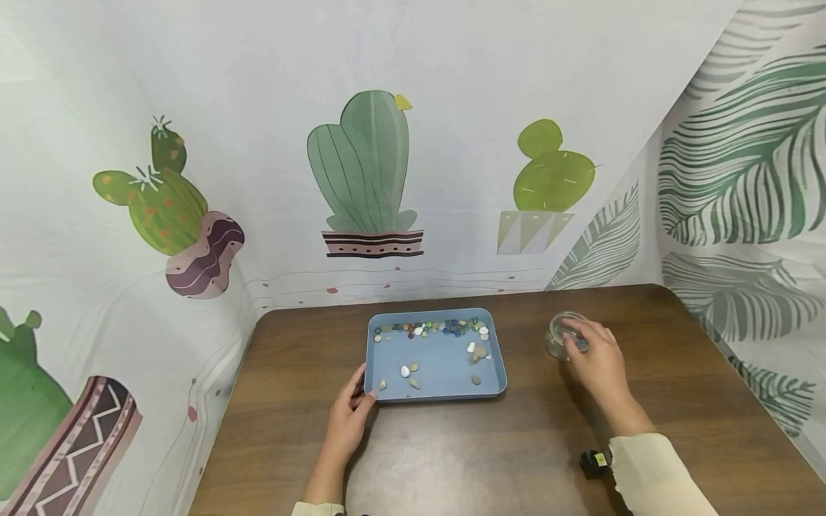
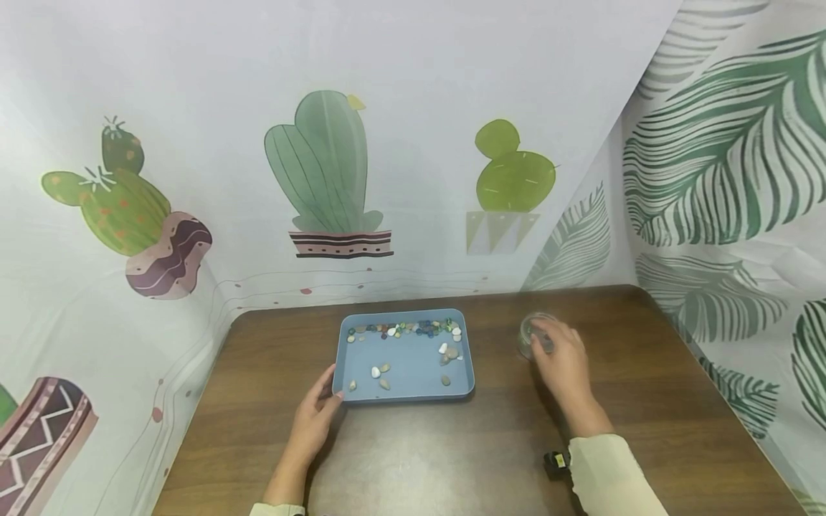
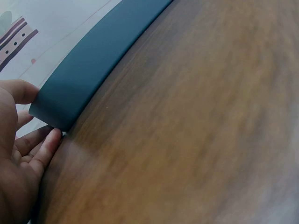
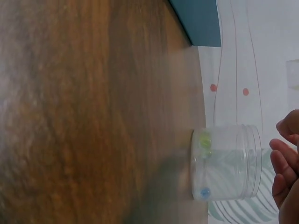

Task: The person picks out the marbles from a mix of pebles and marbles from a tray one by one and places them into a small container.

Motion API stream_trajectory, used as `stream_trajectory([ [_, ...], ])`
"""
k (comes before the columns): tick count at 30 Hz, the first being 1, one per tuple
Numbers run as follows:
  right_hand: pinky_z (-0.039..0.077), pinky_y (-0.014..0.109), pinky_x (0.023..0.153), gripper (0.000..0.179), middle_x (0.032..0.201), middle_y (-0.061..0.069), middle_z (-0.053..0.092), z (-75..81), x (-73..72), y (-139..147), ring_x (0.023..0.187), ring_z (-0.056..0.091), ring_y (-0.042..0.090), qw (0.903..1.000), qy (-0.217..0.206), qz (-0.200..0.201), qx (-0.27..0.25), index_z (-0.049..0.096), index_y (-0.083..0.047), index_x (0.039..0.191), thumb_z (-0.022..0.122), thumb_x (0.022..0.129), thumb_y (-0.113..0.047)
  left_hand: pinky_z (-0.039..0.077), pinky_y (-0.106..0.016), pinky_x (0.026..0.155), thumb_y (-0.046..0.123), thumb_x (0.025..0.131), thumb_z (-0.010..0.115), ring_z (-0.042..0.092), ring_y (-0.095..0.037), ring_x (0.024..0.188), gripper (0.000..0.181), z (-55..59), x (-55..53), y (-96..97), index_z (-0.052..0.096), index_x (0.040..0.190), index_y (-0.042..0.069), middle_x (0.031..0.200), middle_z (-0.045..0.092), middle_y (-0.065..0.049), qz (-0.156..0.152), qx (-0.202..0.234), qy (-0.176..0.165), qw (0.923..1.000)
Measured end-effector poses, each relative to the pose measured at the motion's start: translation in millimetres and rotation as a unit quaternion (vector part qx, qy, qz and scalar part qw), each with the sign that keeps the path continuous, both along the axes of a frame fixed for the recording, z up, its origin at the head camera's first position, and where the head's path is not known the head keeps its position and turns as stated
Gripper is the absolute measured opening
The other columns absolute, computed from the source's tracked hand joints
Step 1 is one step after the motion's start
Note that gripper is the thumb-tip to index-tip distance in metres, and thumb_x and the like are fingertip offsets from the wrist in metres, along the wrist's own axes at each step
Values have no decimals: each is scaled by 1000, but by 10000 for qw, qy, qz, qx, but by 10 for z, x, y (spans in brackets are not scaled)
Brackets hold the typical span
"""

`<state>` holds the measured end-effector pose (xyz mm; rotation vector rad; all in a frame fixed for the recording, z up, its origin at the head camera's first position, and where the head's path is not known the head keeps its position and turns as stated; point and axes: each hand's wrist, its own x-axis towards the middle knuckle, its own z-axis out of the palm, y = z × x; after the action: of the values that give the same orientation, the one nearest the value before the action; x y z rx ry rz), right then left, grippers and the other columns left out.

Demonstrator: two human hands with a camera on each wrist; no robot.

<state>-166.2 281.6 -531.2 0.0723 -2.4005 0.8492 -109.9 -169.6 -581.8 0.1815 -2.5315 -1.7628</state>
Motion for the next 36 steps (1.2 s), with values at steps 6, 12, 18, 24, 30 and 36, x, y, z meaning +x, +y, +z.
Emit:
stream_trajectory([
  [6, 39, 34, 81, 27, 116, 20, 70, 10, -6, -64, 94, 58, 31, 9998, 82, 154, 38, 73, -3, 113, 71, 86, 0, 51, -21, 88, 17, 96, 66, 59, -24, 116, 57, -1, 4, -2, 50, 150, 28, 139, 59, -13, 7, 27, -43, 10000],
  [12, 40, 31, 80, 25, 111, 17, 70, 11, -28, -136, 91, 59, 29, 9996, 143, 239, 43, 74, -2, 110, 71, 85, 1, 51, -21, 87, 16, 96, 66, 59, -24, 116, 56, -5, 4, -1, 51, 149, 27, 139, 59, -14, 24, 36, -10, 10000],
  [18, 41, 28, 80, 22, 109, 16, 67, 4, -50, -206, 91, 59, 27, 9992, 139, 371, 24, 74, -3, 108, 72, 86, 0, 52, -21, 86, 16, 96, 66, 61, -23, 111, 57, -9, 5, 1, 51, 149, 27, 137, 60, -15, 9, 58, -6, 10000],
  [24, 42, 33, 79, 22, 105, 15, 67, 2, -60, -292, 89, 60, 27, 9991, 63, 421, 39, 74, -6, 108, 72, 87, -2, 52, -22, 86, 17, 96, 66, 61, -22, 110, 56, -11, 1, -1, 51, 149, 27, 136, 60, -14, 11, 46, -22, 10000],
  [30, 42, 30, 78, 22, 104, 12, 68, -2, -70, -390, 90, 62, 25, 9982, 63, 581, 124, 74, -7, 109, 73, 87, -3, 52, -22, 86, 17, 96, 66, 60, -23, 112, 58, -8, 1, -3, 50, 150, 27, 138, 59, -14, 5, 66, -66, 10000],
  [36, 44, 30, 78, 22, 107, 11, 70, 6, -88, -504, 92, 62, 25, 9972, 15, 728, 155, 74, -8, 110, 73, 88, -5, 52, -22, 86, 17, 96, 67, 61, -21, 109, 58, 0, 4, 0, 50, 150, 29, 138, 59, -14, 18, 73, -90, 9999],
])
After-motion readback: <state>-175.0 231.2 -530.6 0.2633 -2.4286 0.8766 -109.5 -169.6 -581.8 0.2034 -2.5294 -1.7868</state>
